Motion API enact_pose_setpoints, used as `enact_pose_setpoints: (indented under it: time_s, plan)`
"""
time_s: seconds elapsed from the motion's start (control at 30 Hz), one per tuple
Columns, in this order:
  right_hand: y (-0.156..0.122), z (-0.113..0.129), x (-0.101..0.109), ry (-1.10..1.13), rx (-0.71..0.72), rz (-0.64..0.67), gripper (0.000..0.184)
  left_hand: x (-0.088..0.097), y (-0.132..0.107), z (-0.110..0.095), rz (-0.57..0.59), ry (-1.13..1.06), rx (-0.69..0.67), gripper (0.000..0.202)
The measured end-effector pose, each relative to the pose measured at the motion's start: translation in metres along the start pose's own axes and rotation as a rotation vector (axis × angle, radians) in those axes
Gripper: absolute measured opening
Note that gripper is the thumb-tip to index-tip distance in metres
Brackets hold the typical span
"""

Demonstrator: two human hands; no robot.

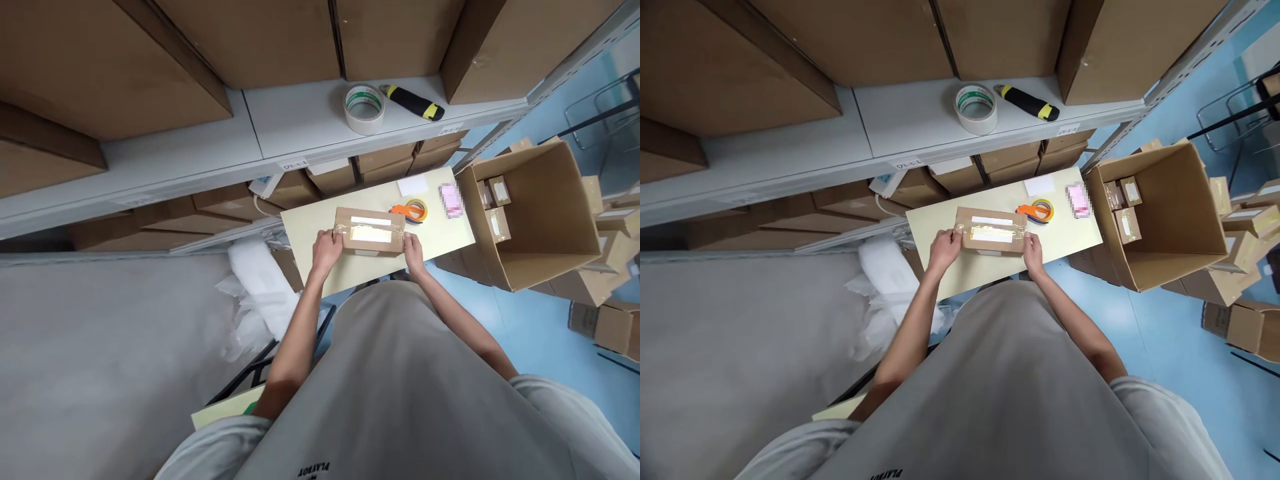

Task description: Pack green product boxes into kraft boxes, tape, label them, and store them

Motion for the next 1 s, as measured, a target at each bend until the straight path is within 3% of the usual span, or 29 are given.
enact_pose_setpoints:
  time_s: [0.1, 0.2, 0.33, 0.43, 0.57, 0.73, 0.9, 1.0]
  plan:
    - [0.009, 0.009, 0.025, -0.084, 0.047, -0.159, 0.057, -0.038, -0.032, 0.01, 0.114, -0.056, 0.051, 0.06]
    - [0.028, 0.017, 0.032, -0.179, 0.055, -0.138, 0.048, -0.057, -0.043, 0.009, 0.118, -0.113, 0.032, 0.061]
    - [0.057, 0.024, 0.024, -0.235, 0.037, -0.008, 0.045, -0.065, -0.03, 0.008, 0.03, -0.32, 0.081, 0.071]
    - [0.069, 0.024, 0.007, -0.227, 0.033, 0.134, 0.062, -0.073, -0.016, 0.005, -0.007, -0.545, 0.077, 0.076]
    - [0.071, 0.024, -0.008, -0.213, 0.14, 0.245, 0.086, -0.085, -0.012, 0.006, 0.01, -0.737, 0.056, 0.08]
    - [0.081, 0.018, -0.009, -0.272, 0.159, 0.305, 0.104, -0.088, -0.014, 0.008, -0.037, -0.801, 0.029, 0.092]
    - [0.083, 0.01, -0.002, -0.314, 0.086, 0.421, 0.096, -0.091, -0.02, 0.016, -0.023, -0.832, 0.057, 0.096]
    - [0.069, 0.013, 0.003, -0.305, 0.152, 0.513, 0.095, -0.09, -0.033, 0.025, 0.014, -0.815, 0.039, 0.096]
Point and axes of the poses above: each hand's wrist, its own y-axis towards the middle knuckle, its own x-axis out of the back of the hand, z = x × y, the point moved 9 cm from there along y, towards the middle knuckle, and after that the axes turned 15 degrees about -x, right-handed, at the moved point
